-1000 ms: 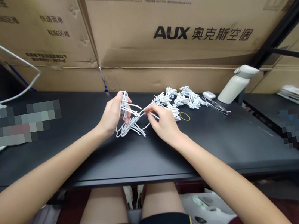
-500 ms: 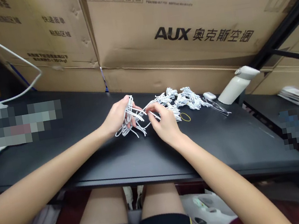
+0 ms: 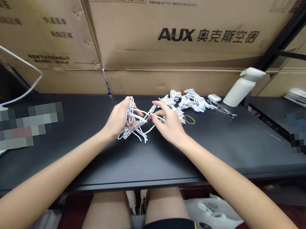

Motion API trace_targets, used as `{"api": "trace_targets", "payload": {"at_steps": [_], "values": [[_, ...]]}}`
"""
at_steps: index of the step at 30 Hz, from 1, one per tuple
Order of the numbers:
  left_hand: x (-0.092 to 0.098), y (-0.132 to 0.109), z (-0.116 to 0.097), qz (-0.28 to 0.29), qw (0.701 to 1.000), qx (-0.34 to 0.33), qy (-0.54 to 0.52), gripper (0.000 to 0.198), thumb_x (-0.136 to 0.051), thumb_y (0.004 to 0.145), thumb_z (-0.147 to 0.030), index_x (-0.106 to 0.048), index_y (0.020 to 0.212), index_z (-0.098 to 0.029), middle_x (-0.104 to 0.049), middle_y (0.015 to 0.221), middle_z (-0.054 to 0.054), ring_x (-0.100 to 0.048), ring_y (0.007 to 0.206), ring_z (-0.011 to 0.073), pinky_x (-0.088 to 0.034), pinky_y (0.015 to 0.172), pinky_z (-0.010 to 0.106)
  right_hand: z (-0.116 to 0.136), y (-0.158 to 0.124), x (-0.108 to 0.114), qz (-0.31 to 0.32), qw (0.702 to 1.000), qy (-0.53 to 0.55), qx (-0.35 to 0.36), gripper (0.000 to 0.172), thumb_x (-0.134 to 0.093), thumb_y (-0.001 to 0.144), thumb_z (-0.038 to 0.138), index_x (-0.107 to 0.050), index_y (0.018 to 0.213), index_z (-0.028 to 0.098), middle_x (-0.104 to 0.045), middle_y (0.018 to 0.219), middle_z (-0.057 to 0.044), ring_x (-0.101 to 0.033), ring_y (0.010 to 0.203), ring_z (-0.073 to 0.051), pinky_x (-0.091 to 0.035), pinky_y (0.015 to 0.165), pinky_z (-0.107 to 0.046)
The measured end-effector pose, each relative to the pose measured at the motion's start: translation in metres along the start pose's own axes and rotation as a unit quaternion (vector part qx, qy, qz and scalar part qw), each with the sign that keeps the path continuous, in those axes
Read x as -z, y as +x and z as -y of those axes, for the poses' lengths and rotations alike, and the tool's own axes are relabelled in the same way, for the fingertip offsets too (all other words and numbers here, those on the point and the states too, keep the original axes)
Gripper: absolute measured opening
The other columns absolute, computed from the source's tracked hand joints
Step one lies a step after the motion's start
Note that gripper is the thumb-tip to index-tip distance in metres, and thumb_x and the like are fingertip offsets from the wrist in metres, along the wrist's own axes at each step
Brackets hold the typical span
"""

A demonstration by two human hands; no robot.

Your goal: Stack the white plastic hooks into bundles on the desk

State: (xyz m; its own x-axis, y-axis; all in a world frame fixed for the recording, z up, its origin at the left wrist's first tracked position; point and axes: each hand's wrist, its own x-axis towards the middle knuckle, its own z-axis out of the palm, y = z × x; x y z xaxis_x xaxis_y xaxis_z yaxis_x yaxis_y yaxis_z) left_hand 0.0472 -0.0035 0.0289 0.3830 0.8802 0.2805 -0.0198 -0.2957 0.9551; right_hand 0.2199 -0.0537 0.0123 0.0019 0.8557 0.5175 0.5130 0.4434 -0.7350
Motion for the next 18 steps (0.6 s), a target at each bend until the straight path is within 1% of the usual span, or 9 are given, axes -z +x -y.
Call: {"api": "trace_targets", "payload": {"at_steps": [3,5,9,14,18], "values": [[-0.0001,-0.0001,0.0000,-0.004,1.000,0.001,-0.004,0.044,-0.031,0.091,-0.058,-0.046,0.081,-0.018,-0.061,0.064,0.001,-0.052,0.035,0.0094,-0.036,0.035,0.021,-0.0013,0.0023,0.0005,0.013,0.999,0.024,-0.040,0.038,-0.060,0.077,0.021,-0.056,0.114,0.017,-0.073,0.081,-0.004,-0.068,0.086,-0.022,-0.048,0.089,-0.042],[0.0001,-0.0003,-0.0006,-0.003,1.000,0.006,-0.009,0.044,-0.030,0.091,-0.059,-0.045,0.082,-0.018,-0.058,0.059,0.000,-0.051,0.035,0.0101,-0.036,0.035,0.021,-0.0004,0.0034,0.0011,0.016,0.998,0.038,-0.054,0.037,-0.062,0.075,0.022,-0.059,0.112,0.016,-0.073,0.081,-0.005,-0.069,0.083,-0.022,-0.049,0.087,-0.041],[0.0003,-0.0006,-0.0023,0.009,1.000,0.024,-0.010,0.046,-0.030,0.090,-0.060,-0.045,0.081,-0.018,-0.058,0.055,-0.001,-0.051,0.034,0.0105,-0.037,0.035,0.022,0.0013,0.0048,0.0033,0.021,0.997,0.044,-0.063,0.032,-0.064,0.073,0.022,-0.063,0.104,0.014,-0.073,0.078,-0.006,-0.070,0.080,-0.023,-0.051,0.085,-0.040],[0.0004,-0.0006,-0.0030,0.026,0.999,0.033,0.005,0.047,-0.030,0.089,-0.062,-0.044,0.082,-0.018,-0.059,0.053,0.000,-0.052,0.033,0.0117,-0.036,0.034,0.021,-0.0025,0.0065,0.0066,0.060,0.994,0.050,-0.073,0.023,-0.062,0.071,0.018,-0.066,0.093,0.015,-0.073,0.077,-0.007,-0.071,0.078,-0.023,-0.055,0.077,-0.037],[0.0005,-0.0006,-0.0024,0.024,0.999,0.031,0.001,0.045,-0.030,0.089,-0.062,-0.042,0.082,-0.019,-0.060,0.054,0.000,-0.054,0.033,0.0133,-0.036,0.032,0.021,-0.0057,0.0078,0.0089,0.064,0.994,0.040,-0.073,0.023,-0.057,0.069,0.013,-0.067,0.090,0.015,-0.074,0.077,-0.006,-0.071,0.079,-0.022,-0.055,0.078,-0.037]]}}
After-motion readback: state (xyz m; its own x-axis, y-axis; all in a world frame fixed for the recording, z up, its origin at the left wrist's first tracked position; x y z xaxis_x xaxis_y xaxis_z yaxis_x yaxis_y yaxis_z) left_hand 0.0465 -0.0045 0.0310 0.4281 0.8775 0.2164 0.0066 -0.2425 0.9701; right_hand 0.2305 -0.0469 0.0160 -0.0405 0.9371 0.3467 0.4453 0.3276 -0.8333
